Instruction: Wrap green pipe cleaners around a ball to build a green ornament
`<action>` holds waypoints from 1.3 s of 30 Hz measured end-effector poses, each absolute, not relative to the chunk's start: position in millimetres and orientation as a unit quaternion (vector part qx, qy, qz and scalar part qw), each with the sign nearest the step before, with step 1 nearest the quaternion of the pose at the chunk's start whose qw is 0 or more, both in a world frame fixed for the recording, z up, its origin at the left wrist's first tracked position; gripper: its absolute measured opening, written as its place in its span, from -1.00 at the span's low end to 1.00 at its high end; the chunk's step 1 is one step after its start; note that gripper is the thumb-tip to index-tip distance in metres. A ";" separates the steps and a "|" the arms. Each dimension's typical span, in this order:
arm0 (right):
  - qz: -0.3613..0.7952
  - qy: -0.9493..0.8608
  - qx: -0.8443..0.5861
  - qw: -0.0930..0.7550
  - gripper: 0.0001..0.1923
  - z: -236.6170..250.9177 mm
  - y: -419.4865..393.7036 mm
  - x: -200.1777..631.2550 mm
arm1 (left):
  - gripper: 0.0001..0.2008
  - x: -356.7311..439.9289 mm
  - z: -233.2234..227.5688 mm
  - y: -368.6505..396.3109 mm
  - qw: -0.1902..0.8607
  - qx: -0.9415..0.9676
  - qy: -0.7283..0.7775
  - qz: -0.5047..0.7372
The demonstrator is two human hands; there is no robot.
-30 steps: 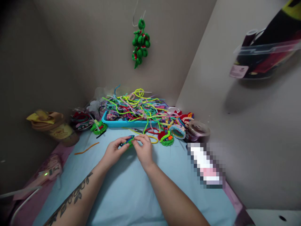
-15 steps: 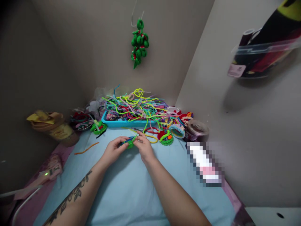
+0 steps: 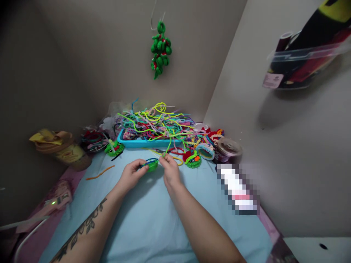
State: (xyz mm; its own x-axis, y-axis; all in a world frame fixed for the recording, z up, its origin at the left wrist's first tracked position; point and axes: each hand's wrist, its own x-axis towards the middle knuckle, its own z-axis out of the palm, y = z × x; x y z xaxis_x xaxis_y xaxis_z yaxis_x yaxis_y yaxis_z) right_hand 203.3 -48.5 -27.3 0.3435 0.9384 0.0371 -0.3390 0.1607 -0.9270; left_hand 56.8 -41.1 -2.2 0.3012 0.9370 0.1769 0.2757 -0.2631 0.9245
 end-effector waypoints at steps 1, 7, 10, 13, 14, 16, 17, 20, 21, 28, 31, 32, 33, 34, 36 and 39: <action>0.488 -0.300 -0.440 0.691 -0.77 -26.6 -47.7 204.2 | -0.83 57.4 -2.3 -41.2 0.443 0.675 0.439 0.393; 0.557 -0.247 -0.425 0.670 -0.78 -17.7 -49.7 205.2 | -0.77 55.3 -2.8 -38.3 0.568 0.576 0.425 0.406; 0.605 -0.260 -0.389 0.644 -0.71 -15.2 -52.2 205.1 | -0.75 53.1 -3.3 -37.1 0.628 0.528 0.395 0.413; 0.659 -0.251 -0.359 0.611 -0.72 -16.1 -53.5 205.9 | -0.76 52.4 -3.5 -37.3 0.675 0.485 0.360 0.424; 0.674 -0.244 -0.347 0.605 -0.74 -16.5 -53.6 206.4 | -0.76 52.3 -3.3 -37.5 0.688 0.471 0.350 0.427; 0.698 -0.228 -0.320 0.598 -0.76 -16.0 -53.5 207.6 | -0.75 52.1 -2.3 -37.9 0.713 0.449 0.332 0.423; 0.706 -0.221 -0.310 0.597 -0.76 -15.2 -53.4 208.2 | -0.74 51.9 -1.7 -38.1 0.723 0.442 0.330 0.417; 0.711 -0.210 -0.296 0.602 -0.76 -11.7 -53.6 209.3 | -0.74 50.8 -0.1 -38.1 0.732 0.432 0.349 0.395; 0.711 -0.208 -0.295 0.604 -0.75 -10.9 -53.7 209.4 | -0.74 50.6 0.3 -38.0 0.729 0.433 0.360 0.390; 0.700 -0.228 -0.293 0.610 -0.74 -15.5 -52.4 208.7 | -0.76 52.9 -0.1 -37.5 0.527 0.583 0.384 0.485; 0.692 -0.235 -0.299 0.614 -0.74 -17.7 -51.6 208.2 | -0.85 53.1 -1.5 -37.8 0.459 0.650 0.389 0.465; 0.688 -0.236 -0.300 0.617 -0.74 -18.0 -51.5 207.9 | -0.85 53.1 -2.3 -37.8 0.445 0.658 0.396 0.461; 0.684 -0.235 -0.302 0.621 -0.73 -18.1 -51.6 207.6 | -0.83 53.0 -3.2 -37.8 0.434 0.662 0.403 0.459; 0.682 -0.234 -0.303 0.624 -0.73 -18.1 -51.8 207.2 | -0.81 53.0 -4.1 -37.8 0.427 0.663 0.408 0.459; 0.679 -0.232 -0.303 0.628 -0.73 -17.9 -52.2 206.3 | -0.80 53.3 -6.0 -37.8 0.421 0.664 0.412 0.460; 0.676 -0.237 -0.302 0.629 -0.73 -17.9 -52.5 205.0 | -0.87 54.4 -7.5 -38.9 0.417 0.661 0.412 0.469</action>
State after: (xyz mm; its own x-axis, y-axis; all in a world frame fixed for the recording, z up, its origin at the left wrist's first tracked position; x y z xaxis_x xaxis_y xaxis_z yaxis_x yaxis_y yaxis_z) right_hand 205.0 -52.5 -17.9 -0.0259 0.9937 -0.1094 -0.7079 -0.0955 -0.6998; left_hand 54.4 -38.9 -7.5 0.2207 0.9355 0.2760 0.1537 -0.3128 0.9373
